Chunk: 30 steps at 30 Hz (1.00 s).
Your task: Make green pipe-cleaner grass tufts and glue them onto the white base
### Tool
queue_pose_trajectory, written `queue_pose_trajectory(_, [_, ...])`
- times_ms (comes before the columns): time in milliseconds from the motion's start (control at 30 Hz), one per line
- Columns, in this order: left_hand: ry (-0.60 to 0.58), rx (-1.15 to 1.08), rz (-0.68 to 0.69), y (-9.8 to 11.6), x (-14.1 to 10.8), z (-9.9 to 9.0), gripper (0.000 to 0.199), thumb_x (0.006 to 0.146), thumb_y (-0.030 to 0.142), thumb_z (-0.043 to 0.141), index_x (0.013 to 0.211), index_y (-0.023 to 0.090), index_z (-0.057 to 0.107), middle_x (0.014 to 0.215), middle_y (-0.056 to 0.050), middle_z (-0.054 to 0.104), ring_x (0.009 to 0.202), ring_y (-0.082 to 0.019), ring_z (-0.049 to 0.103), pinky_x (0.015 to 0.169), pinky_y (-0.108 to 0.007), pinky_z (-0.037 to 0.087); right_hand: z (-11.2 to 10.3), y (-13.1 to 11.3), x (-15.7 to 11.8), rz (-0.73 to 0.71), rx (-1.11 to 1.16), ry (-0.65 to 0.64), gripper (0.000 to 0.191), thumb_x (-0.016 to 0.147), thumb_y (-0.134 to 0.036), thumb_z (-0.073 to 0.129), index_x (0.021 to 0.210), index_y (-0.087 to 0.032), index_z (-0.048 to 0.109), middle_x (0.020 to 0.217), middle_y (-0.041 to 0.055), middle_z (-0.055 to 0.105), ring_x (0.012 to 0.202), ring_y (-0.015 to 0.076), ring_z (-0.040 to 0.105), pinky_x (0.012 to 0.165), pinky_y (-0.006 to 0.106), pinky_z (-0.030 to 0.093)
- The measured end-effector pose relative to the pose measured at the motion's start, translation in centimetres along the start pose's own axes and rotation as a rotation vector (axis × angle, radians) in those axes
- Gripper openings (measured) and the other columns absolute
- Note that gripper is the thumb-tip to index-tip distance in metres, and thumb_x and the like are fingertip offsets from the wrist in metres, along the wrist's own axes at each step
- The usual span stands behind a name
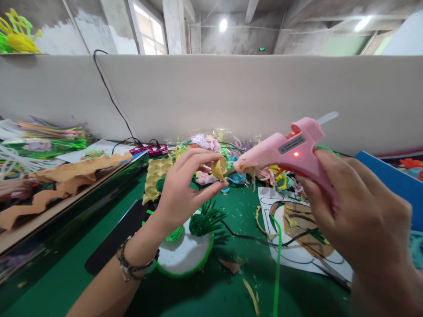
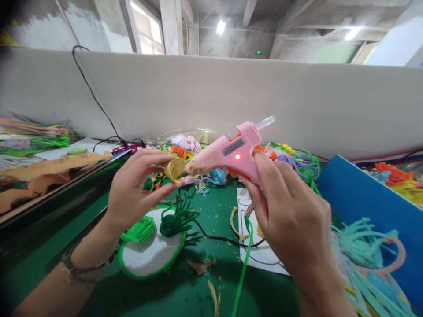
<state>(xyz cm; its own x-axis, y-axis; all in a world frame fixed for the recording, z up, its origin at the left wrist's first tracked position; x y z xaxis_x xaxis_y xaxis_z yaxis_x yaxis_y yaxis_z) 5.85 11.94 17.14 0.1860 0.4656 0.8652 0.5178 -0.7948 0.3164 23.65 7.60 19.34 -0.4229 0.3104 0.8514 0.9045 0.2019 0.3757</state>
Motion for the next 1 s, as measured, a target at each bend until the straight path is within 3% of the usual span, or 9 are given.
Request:
queue_pose_trajectory(167, [-0.012, 0.027, 0.015, 0.2, -0.1, 0.1, 0.028, 0.072, 0.021, 0.065, 0.099, 0.021, 0.056, 0.094, -0.004, 0.059, 0.085, -0.015, 0.056, 0.064, -0.027, 0.054, -0.3, 0.0, 0.1, -0.002, -0.008, 0.025, 0.029, 0.082, -0.025, 0.051, 0.109, -0.013, 0.051, 0.082, 0.0056, 0.064, 0.073, 0.0136, 0.060, 0.054, 0.022, 0.042])
queue_pose_trajectory(367, [-0.045, 0.042, 0.040, 0.4, -0.3, 0.6, 0.029, 0.071, 0.019, 0.065, 0.099, 0.018, 0.056, 0.094, -0.004, 0.059, 0.084, -0.014, 0.057, 0.066, -0.026, 0.053, 0.2, 0.1, 0.0, 0.032, 0.014, 0.028, 0.045, 0.081, -0.044, 0.050, 0.110, -0.009, 0.049, 0.088, 0.0113, 0.064, 0.077, 0.0165, 0.060, 0.057, 0.022, 0.043])
queue_pose_trajectory(467, [-0.047, 0.056, 0.048, 0.6, -0.3, 0.6, 0.029, 0.070, 0.019, 0.067, 0.097, 0.018, 0.056, 0.093, -0.004, 0.059, 0.082, -0.013, 0.057, 0.067, -0.026, 0.052, 0.3, 0.1, 0.0, 0.027, -0.035, 0.029, 0.046, 0.080, -0.046, 0.051, 0.108, -0.010, 0.050, 0.084, 0.0089, 0.064, 0.072, 0.0149, 0.060, 0.052, 0.021, 0.042])
queue_pose_trajectory(667, [-0.012, 0.110, 0.089, 1.1, -0.3, 0.2, 0.030, 0.071, 0.019, 0.066, 0.098, 0.017, 0.055, 0.093, -0.005, 0.059, 0.086, -0.015, 0.056, 0.071, -0.029, 0.050, 0.6, 0.2, 0.0, 0.012, -0.068, 0.025, 0.037, 0.083, -0.039, 0.050, 0.109, -0.012, 0.050, 0.081, 0.0056, 0.064, 0.068, 0.0119, 0.059, 0.049, 0.020, 0.040])
queue_pose_trajectory(1000, [0.015, 0.134, 0.101, 1.0, 0.2, -0.3, 0.029, 0.072, 0.019, 0.064, 0.099, 0.021, 0.055, 0.092, -0.005, 0.058, 0.087, -0.017, 0.055, 0.066, -0.030, 0.050, 0.1, -0.1, 0.1, -0.030, -0.001, 0.017, 0.027, 0.084, -0.025, 0.048, 0.108, -0.012, 0.050, 0.082, 0.0064, 0.064, 0.070, 0.0131, 0.060, 0.051, 0.021, 0.041])
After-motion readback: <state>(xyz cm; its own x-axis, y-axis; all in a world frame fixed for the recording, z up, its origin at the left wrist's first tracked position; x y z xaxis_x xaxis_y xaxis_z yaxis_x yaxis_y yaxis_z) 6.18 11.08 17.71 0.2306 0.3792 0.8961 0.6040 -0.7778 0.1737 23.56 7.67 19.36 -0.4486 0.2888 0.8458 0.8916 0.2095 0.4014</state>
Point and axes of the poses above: each hand's wrist, its own x-axis towards the middle knuckle, its own z-axis out of the palm, y = z × x, the point moved 8 cm from there along x, towards the middle knuckle
